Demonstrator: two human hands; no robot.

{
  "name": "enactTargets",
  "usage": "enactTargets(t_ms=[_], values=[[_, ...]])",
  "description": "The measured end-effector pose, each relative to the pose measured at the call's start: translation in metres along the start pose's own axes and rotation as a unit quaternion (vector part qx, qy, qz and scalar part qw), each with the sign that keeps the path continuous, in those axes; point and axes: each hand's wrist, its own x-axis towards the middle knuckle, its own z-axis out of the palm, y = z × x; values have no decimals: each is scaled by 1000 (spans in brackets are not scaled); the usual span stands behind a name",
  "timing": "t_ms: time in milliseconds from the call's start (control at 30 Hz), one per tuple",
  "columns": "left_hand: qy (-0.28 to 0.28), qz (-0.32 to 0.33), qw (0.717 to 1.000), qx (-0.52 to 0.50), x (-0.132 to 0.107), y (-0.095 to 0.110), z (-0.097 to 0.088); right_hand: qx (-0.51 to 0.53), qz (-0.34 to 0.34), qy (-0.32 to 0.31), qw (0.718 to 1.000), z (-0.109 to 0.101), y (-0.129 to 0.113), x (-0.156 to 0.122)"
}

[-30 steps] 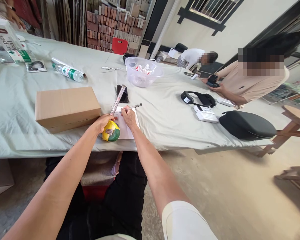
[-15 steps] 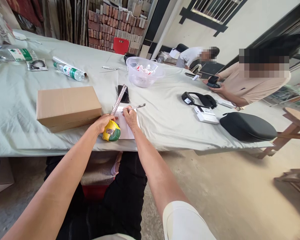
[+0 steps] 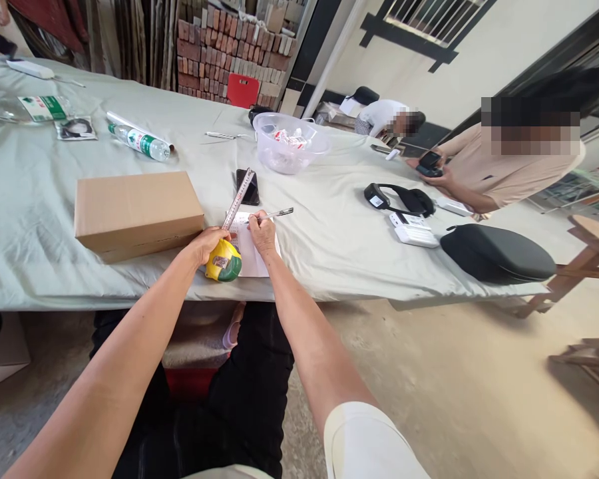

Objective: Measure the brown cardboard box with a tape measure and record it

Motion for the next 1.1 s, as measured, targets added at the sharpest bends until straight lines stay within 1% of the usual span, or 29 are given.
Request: enactTargets(t_ms=[233, 533, 733, 933, 1100], values=[[-15, 9, 1000, -12, 4, -3, -1, -30, 0, -27, 999, 0, -2, 0], [-16, 4, 1000, -13, 3, -2, -2, -42, -5, -19, 999, 1, -1, -1], [-10, 7, 1000, -18, 2, -3, -1, -25, 7, -3, 1000, 0, -1, 0], [-16, 6, 1000, -13, 3, -3, -2, -37, 0, -7, 999, 0, -1, 0], [-22, 10, 1000, -5, 2, -3, -2, -27, 4, -2, 1000, -3, -4, -1]])
